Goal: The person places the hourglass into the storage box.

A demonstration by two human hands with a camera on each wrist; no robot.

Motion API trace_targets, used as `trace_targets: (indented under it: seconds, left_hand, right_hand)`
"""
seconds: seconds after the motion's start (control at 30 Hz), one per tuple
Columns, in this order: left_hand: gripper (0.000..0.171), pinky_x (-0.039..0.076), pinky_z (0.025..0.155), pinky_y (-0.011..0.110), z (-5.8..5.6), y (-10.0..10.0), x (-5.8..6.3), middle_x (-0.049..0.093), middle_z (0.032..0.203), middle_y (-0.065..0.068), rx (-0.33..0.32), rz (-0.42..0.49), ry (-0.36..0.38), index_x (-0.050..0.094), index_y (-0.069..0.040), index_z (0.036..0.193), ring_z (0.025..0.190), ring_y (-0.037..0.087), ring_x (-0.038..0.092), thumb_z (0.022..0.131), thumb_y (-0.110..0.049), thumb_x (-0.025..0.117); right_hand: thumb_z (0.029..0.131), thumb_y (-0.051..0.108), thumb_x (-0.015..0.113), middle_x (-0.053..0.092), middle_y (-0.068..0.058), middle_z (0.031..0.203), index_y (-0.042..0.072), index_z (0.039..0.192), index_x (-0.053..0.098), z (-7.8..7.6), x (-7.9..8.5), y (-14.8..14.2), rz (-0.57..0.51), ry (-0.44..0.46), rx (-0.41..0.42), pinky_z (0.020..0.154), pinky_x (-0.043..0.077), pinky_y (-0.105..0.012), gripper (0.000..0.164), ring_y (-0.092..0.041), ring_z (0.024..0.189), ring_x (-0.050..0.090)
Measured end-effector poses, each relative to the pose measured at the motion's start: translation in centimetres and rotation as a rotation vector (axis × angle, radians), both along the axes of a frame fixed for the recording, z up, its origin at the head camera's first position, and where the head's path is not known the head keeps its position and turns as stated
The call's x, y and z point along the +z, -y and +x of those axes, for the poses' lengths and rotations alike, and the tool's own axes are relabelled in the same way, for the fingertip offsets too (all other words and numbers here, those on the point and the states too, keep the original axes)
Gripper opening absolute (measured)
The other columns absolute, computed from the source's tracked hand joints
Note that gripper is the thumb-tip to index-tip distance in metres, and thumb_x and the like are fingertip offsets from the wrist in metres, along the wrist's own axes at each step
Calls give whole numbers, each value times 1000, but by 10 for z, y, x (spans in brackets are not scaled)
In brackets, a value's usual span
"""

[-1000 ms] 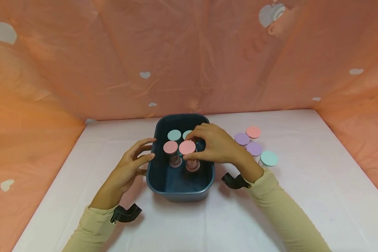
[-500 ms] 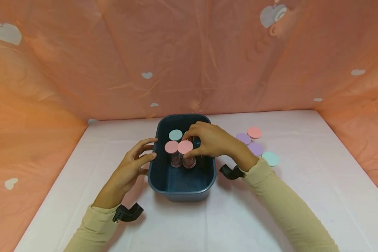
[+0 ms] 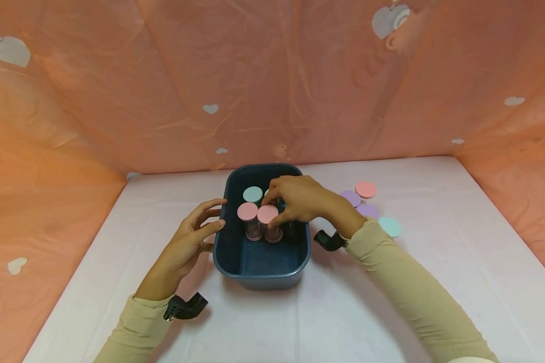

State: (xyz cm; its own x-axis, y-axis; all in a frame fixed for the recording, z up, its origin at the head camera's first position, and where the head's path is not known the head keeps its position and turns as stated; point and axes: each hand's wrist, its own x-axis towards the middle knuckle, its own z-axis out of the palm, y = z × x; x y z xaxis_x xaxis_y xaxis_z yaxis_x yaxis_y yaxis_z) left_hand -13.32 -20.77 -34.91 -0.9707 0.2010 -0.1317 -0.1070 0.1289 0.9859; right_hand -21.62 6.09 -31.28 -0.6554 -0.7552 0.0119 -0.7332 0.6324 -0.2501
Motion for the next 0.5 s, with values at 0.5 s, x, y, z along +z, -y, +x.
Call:
trace_targets:
  seconds: [0.5]
  left_hand:
    - [47,48,73,38,0,-3,0,43,134,6,-3,26,-5,46,-19,143,109,20,51,99,-17,58]
  right_hand:
    - [82,48,77,62,4,113,29,123,71,3,-1,-2,2,-16,-13,86,47,-38,46,-14,98,57]
